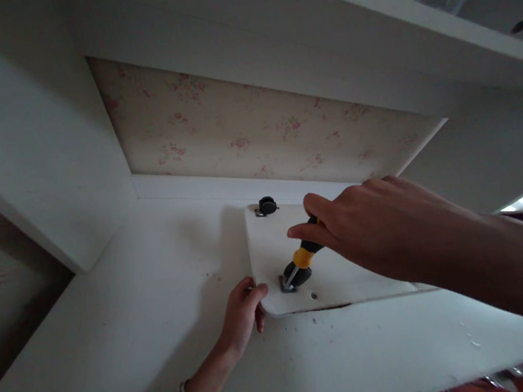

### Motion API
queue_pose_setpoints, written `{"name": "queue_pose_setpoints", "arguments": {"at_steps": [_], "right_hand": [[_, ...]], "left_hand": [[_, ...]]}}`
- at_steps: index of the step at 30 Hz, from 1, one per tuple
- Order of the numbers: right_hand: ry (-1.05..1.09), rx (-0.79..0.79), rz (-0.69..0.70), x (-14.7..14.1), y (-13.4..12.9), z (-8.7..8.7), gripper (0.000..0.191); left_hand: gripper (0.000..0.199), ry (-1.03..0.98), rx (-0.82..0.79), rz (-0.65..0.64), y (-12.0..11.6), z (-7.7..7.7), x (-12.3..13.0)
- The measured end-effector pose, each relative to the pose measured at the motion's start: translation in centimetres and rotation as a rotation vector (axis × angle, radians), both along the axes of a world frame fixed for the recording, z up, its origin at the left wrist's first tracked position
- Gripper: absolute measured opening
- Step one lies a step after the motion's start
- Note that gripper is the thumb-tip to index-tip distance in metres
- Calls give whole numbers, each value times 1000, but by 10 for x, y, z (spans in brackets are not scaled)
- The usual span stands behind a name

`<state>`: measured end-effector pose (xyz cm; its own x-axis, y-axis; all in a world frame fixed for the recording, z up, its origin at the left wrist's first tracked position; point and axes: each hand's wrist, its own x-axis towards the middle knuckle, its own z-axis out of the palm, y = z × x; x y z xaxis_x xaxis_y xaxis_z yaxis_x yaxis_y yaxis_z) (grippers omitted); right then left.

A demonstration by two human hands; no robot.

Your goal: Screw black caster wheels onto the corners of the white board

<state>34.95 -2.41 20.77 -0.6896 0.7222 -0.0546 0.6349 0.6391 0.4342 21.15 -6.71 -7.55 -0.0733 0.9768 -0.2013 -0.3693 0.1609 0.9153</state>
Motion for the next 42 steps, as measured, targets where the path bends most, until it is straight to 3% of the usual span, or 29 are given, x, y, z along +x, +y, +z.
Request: {"name": "queue_pose_setpoints", "arguments": {"at_steps": [5,9,11,16,18,21,23,29,31,35,39,42], "right_hand": [[114,-282,96,6,-3,6,22],[109,-358,82,11,-3,12,31],[86,-327,67,10,-4,11,30],[17,32,54,6,-2,0,50],[16,-9,94,8,1,-1,41],[82,-244,132,13,4,3,23],[102,-315,146,14,4,5,19],[9,17,31,4,2,1,53],[14,-24,73,5,2,0,43],[86,-274,168,9,0,3,20],[100,-139,125,3,0,-2,35],[100,-129,129,1,1,-4,30]], "left_hand": [[28,4,-15,12,1,1,1],[26,7,-19,13,0,3,1],[26,10,-17,11,0,4,1],[27,8,-9,9,-1,6,0],[28,7,-10,14,0,7,0],[27,9,-16,13,0,7,0],[26,11,-19,11,0,6,1],[28,16,-17,11,-1,4,0],[29,15,-17,14,0,4,0],[28,9,-17,17,0,3,0],[28,11,-15,13,1,2,1],[28,14,-11,7,0,2,0]]}}
